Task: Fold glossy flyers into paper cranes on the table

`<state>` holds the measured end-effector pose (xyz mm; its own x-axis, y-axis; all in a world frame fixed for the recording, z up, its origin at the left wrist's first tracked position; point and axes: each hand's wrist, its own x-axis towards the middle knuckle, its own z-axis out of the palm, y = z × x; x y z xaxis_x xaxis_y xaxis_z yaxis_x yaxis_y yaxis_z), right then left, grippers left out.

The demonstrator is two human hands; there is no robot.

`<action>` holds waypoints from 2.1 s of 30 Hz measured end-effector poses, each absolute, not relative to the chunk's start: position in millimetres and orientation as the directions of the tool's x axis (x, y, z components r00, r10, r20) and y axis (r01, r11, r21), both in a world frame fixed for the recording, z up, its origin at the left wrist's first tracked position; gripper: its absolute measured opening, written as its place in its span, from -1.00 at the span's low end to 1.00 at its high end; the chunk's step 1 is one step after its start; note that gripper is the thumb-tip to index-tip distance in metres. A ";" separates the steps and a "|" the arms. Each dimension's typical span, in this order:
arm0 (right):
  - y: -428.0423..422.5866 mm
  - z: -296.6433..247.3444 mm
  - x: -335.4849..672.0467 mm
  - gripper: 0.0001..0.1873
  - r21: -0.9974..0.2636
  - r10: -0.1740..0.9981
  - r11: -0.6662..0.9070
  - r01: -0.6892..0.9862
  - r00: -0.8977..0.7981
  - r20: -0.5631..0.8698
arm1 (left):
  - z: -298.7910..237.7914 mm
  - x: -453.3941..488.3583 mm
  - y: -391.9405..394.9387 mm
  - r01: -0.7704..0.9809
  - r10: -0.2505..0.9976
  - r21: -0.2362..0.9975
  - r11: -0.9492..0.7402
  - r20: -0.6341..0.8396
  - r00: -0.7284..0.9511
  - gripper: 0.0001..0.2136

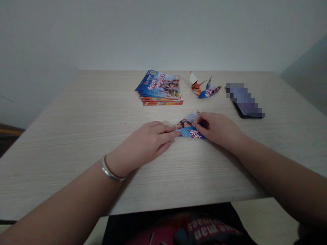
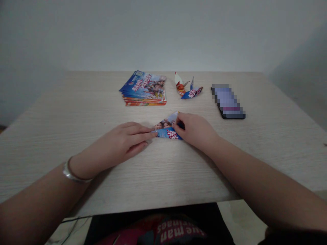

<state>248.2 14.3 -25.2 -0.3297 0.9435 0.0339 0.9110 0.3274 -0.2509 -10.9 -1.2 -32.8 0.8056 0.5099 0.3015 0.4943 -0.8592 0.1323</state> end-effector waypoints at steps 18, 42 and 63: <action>20.1 -27.3 257.0 -0.80 -0.110 0.914 0.396 0.912 -0.403 -0.050 | -36.0 -8.7 -4.5 0.570 0.577 0.093 -0.816 0.185 0.796 -0.69; 12.9 -28.0 236.3 -0.75 -0.160 0.890 0.456 0.876 -0.447 0.087 | -39.5 -6.3 -4.9 0.542 0.540 0.049 -0.839 0.190 0.820 -0.55; 21.0 -38.4 242.7 -0.86 -0.228 0.870 0.489 0.842 -0.488 0.066 | -41.3 -11.8 -5.1 0.575 0.581 0.088 -0.814 0.170 0.796 -0.56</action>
